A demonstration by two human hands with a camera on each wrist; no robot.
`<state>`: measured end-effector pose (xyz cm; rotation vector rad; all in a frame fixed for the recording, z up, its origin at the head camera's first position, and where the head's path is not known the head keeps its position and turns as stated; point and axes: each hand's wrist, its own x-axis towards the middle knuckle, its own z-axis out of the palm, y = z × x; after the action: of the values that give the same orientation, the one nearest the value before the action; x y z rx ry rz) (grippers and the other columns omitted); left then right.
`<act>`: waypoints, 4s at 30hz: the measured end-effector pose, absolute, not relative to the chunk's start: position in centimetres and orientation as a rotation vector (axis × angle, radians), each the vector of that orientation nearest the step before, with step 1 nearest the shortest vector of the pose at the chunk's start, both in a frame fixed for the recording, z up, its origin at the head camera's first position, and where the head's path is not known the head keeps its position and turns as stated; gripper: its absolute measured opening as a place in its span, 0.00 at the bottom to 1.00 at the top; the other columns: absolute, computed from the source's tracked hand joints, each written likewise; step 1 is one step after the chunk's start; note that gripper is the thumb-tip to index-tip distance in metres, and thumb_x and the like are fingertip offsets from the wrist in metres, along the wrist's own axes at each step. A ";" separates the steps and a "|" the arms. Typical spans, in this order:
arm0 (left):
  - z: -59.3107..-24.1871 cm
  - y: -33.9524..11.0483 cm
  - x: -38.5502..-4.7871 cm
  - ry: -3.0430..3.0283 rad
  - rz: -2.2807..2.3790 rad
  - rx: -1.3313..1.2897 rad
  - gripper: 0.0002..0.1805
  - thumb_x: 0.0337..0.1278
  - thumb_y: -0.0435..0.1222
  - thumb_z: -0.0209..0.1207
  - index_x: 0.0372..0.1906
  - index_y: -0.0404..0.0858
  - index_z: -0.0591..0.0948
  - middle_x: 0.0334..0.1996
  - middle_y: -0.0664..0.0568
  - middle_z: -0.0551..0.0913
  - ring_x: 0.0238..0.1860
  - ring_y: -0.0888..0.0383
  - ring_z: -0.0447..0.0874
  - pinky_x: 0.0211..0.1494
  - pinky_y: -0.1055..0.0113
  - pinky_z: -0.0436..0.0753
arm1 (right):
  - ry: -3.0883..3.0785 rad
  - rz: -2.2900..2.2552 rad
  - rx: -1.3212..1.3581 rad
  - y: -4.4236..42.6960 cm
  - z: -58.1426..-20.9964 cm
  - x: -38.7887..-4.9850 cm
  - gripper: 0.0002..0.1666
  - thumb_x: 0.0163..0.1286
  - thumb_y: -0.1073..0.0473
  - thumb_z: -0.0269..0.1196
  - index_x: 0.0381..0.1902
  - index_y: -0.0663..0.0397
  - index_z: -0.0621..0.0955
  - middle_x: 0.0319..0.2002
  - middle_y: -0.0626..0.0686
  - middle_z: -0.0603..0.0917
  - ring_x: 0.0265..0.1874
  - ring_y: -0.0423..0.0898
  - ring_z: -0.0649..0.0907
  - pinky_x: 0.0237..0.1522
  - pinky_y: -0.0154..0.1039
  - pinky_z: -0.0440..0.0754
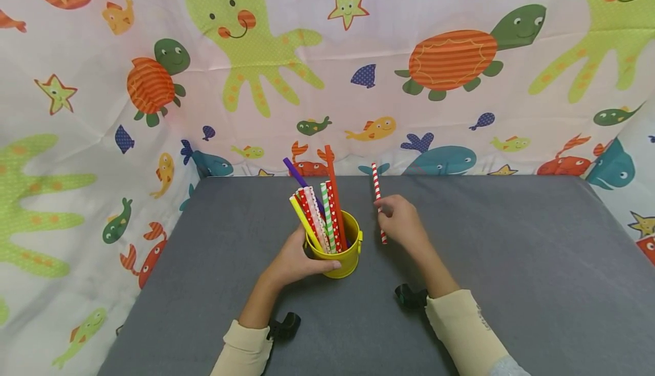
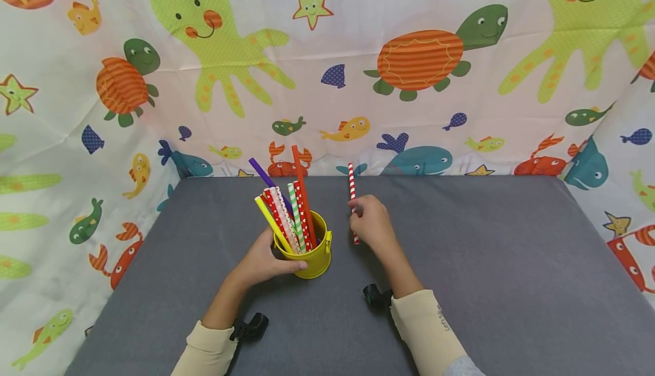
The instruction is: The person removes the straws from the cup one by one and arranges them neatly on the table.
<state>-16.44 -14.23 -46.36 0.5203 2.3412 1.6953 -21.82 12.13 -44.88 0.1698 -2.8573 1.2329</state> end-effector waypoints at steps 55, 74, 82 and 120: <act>-46.2 -14.7 -16.7 2.362 1.691 0.602 0.47 0.44 0.39 0.78 0.70 0.47 0.63 0.58 0.54 0.76 0.57 0.57 0.77 0.64 0.57 0.74 | -2.464 1.341 0.670 8.2 -41.8 -19.0 0.34 0.73 0.56 0.64 0.72 0.57 0.68 0.63 0.62 0.72 0.55 0.56 0.78 0.48 0.52 0.83; -46.5 -14.2 -16.4 2.331 1.716 0.645 0.52 0.46 0.39 0.77 0.74 0.46 0.59 0.58 0.56 0.76 0.55 0.58 0.79 0.61 0.61 0.78 | -2.508 1.147 0.784 6.4 -40.3 -18.5 0.38 0.72 0.47 0.61 0.76 0.47 0.66 0.79 0.57 0.51 0.75 0.60 0.57 0.62 0.72 0.63; -46.5 -14.3 -16.5 2.338 1.729 0.664 0.50 0.45 0.42 0.78 0.72 0.48 0.61 0.58 0.55 0.76 0.55 0.57 0.79 0.61 0.59 0.78 | -2.173 1.153 0.871 6.8 -39.4 -18.2 0.21 0.67 0.60 0.66 0.57 0.59 0.82 0.69 0.60 0.71 0.65 0.57 0.73 0.58 0.57 0.77; -46.8 -14.4 -16.5 2.342 1.764 0.670 0.50 0.46 0.41 0.77 0.73 0.45 0.61 0.61 0.54 0.75 0.58 0.54 0.75 0.65 0.53 0.74 | -2.774 1.101 1.487 7.4 -37.6 -16.2 0.04 0.69 0.60 0.65 0.40 0.51 0.81 0.28 0.41 0.80 0.25 0.37 0.78 0.29 0.33 0.80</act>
<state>-16.51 -14.43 -46.78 0.6704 2.3417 1.7638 -16.18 7.38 -37.63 1.4872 -2.7739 1.1013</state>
